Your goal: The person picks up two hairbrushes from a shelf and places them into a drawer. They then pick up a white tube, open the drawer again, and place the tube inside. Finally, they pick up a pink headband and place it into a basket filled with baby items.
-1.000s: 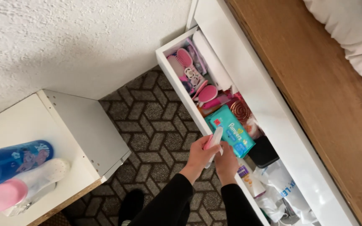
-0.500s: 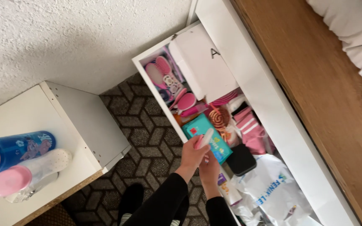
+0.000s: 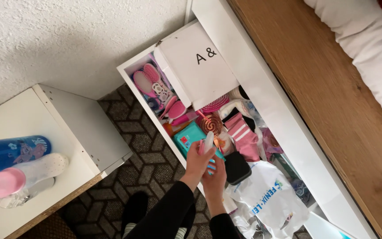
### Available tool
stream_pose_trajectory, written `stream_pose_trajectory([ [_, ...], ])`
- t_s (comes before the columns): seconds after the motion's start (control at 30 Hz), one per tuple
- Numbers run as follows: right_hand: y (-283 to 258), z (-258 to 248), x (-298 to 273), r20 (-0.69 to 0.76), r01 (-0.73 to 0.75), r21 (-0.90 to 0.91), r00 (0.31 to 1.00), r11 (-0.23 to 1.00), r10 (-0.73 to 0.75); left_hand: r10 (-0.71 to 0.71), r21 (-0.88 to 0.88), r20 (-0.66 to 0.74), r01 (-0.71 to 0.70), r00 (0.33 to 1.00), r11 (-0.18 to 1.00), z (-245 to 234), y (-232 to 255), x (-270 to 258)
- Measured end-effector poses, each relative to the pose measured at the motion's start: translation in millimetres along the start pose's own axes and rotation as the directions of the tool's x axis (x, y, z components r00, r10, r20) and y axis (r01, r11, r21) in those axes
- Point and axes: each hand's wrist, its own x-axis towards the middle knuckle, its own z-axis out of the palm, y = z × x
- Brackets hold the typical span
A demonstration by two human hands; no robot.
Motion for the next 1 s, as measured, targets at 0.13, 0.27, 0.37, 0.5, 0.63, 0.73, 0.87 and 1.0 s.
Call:
stream_pose_trajectory([
  [0.13,-8.1,-14.3,3.1,-0.049,-0.146,0.029,0.988,0.989,0.147,0.166,-0.012,-0.065,-0.167,0.984,0.986,2.4,-59.7,31.1],
  [0.27,-1.9,-43.9,7.2,-0.127,-0.176,-0.038,0.977,0.984,0.17,0.255,-0.034,-0.067,-0.258,0.965,0.966,-0.2,-109.2,57.3],
  [0.37,4.1,-74.7,-0.4,-0.011,-0.205,-0.397,0.976,0.895,0.219,0.29,0.02,-0.075,-0.289,0.954,0.957,-1.3,-120.3,57.2],
  [0.5,26.5,-107.0,-23.3,0.12,-0.178,-0.721,0.92,0.67,0.374,0.344,0.133,-0.133,-0.327,0.93,0.936,-1.1,-154.7,76.3],
  [0.63,25.8,-108.6,-32.9,0.175,-0.133,-0.863,0.827,0.488,0.534,0.419,0.274,-0.09,-0.382,0.904,0.883,1.4,-152.7,63.4],
  [0.73,58.7,-102.1,-35.7,0.241,-0.046,-0.884,0.808,0.465,0.537,0.377,0.346,-0.129,-0.314,0.917,0.884,3.4,-156.9,60.5],
  [0.87,90.3,-93.2,-39.4,0.228,-0.016,-0.9,0.834,0.436,0.502,0.163,0.42,-0.081,-0.115,0.983,0.9,0.4,-157.5,50.5],
  [1.0,106.4,-93.5,-40.0,0.22,0.0,-0.89,0.876,0.457,0.429,0.09,0.496,-0.104,-0.027,0.991,0.868,1.5,-163.4,44.0],
])
